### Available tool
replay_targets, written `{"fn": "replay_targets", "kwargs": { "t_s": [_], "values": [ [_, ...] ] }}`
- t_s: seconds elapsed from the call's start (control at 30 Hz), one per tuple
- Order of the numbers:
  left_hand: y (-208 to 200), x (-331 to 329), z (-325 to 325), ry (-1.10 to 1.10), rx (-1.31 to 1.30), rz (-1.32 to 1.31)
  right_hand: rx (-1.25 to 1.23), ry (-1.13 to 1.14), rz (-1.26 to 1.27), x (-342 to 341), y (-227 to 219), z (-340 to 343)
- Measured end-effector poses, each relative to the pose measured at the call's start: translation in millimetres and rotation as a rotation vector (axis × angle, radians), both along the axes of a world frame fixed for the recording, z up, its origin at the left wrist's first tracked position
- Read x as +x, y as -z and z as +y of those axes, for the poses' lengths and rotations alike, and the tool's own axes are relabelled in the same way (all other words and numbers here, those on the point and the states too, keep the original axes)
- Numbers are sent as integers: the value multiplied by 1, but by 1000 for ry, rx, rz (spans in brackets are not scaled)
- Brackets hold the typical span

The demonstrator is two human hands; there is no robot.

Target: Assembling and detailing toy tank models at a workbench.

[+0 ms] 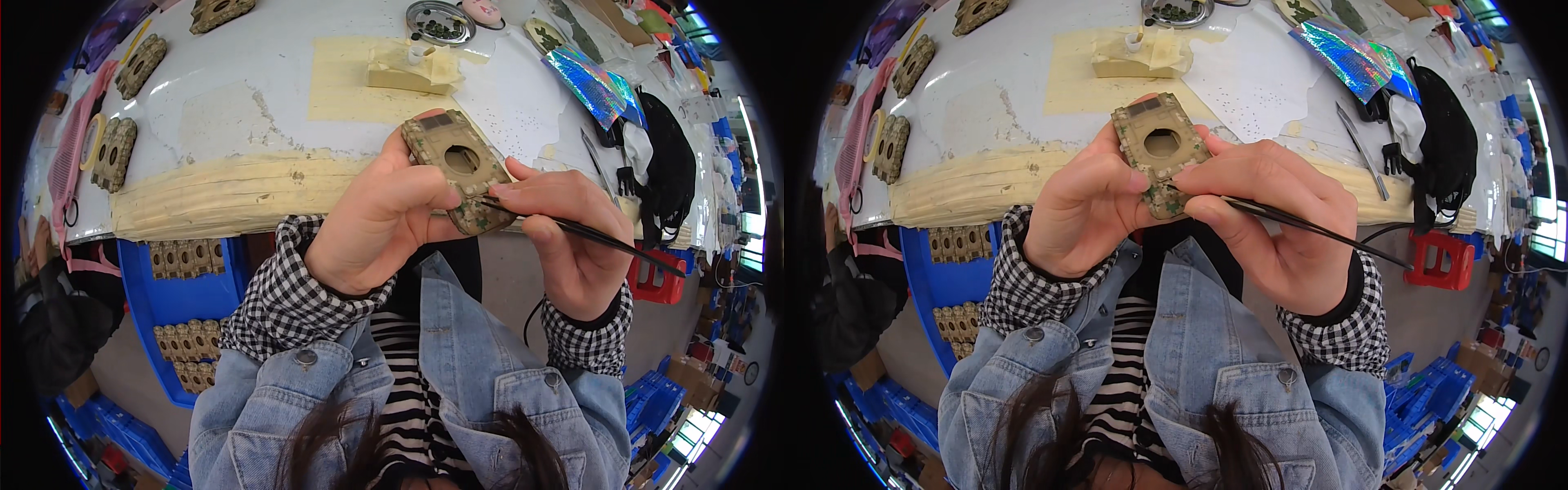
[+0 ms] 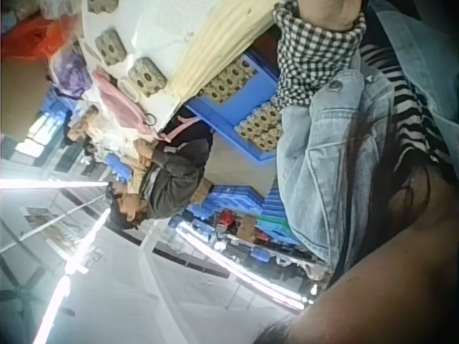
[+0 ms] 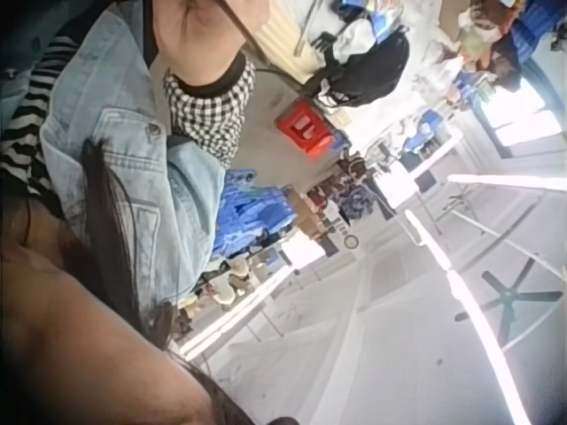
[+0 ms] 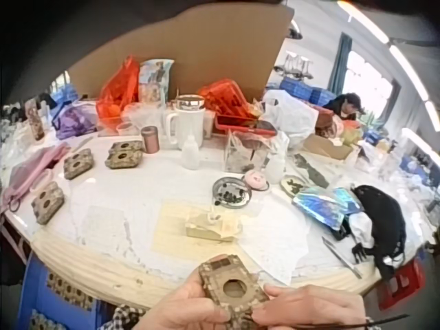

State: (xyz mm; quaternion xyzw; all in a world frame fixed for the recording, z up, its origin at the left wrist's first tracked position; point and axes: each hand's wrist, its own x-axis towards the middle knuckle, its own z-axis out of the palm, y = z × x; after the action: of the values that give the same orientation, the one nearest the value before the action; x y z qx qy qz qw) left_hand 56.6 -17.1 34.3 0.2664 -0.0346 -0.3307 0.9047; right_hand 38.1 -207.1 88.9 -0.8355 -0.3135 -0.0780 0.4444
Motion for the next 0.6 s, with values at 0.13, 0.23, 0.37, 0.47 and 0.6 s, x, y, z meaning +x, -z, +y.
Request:
{"fn": "replay_targets", "kwargs": {
  "t_s": [0.13, 0.23, 0.37, 0.47, 0.6],
  "values": [
    [1, 0, 0, 4, -7, 0, -8, 5, -4, 0, 0, 0],
    [2, 0, -1, 3, -1, 7, 12, 2, -5, 1, 1, 0],
    [2, 0, -1, 4, -5, 11, 32, 6, 7, 1, 1, 0],
    [2, 0, -2, -5, -9, 16, 39, 10, 16, 1, 2, 0],
    [2, -1, -2, 7, -5, 8, 45, 22, 27, 1, 1, -1]
  ]
}}
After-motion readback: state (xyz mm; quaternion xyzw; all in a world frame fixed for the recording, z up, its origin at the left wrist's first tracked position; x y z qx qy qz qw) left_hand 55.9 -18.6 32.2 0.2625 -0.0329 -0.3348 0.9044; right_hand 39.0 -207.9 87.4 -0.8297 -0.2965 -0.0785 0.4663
